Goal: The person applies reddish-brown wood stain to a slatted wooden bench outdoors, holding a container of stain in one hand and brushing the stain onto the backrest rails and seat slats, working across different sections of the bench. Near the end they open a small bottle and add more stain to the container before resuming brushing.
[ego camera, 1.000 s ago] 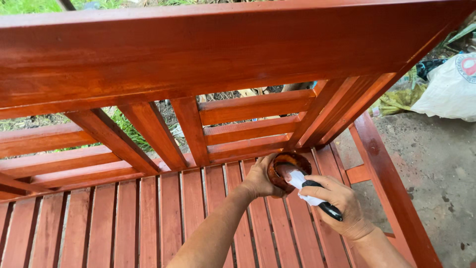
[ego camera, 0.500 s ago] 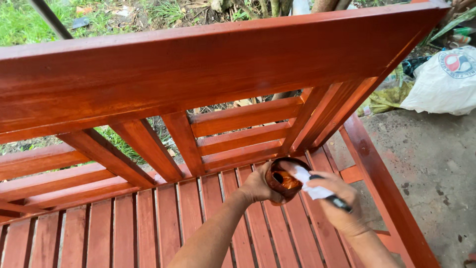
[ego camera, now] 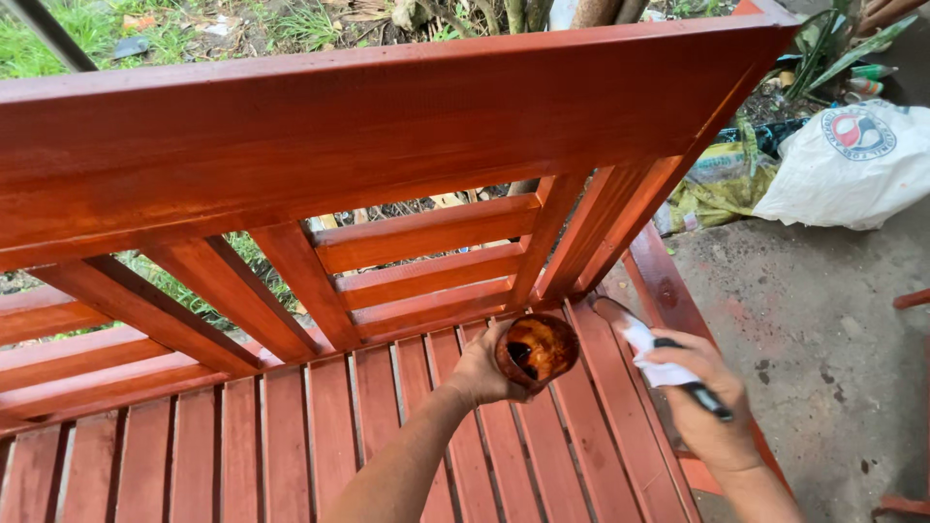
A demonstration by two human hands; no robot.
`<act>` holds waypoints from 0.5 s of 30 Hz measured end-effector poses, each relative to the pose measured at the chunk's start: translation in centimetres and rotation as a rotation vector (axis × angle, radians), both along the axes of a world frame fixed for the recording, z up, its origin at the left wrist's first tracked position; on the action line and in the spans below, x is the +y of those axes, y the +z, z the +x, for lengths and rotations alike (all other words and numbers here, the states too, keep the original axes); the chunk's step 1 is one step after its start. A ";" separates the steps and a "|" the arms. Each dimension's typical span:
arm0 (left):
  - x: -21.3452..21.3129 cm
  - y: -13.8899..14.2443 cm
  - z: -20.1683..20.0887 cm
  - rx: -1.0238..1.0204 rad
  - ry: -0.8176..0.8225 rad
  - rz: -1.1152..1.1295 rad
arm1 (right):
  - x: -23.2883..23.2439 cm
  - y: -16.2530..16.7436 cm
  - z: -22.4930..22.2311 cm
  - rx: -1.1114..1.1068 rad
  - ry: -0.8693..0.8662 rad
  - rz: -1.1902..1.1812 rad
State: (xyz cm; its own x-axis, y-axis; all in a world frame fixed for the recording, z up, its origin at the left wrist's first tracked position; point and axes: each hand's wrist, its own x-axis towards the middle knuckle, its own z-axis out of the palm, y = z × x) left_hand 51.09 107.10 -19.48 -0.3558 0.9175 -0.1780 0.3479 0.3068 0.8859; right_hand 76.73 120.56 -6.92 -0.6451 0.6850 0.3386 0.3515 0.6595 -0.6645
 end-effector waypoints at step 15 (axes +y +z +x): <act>-1.1 3.3 -0.9 -0.040 0.250 -0.094 | 7.0 -2.9 -3.1 -0.484 0.417 0.675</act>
State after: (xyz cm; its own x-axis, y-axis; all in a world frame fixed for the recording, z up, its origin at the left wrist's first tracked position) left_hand 50.15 105.96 -16.19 -0.5602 0.7807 -0.2769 0.2166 0.4607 0.8607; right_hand 73.63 127.57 -9.84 -0.9699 0.1216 0.2108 0.1378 0.9884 0.0636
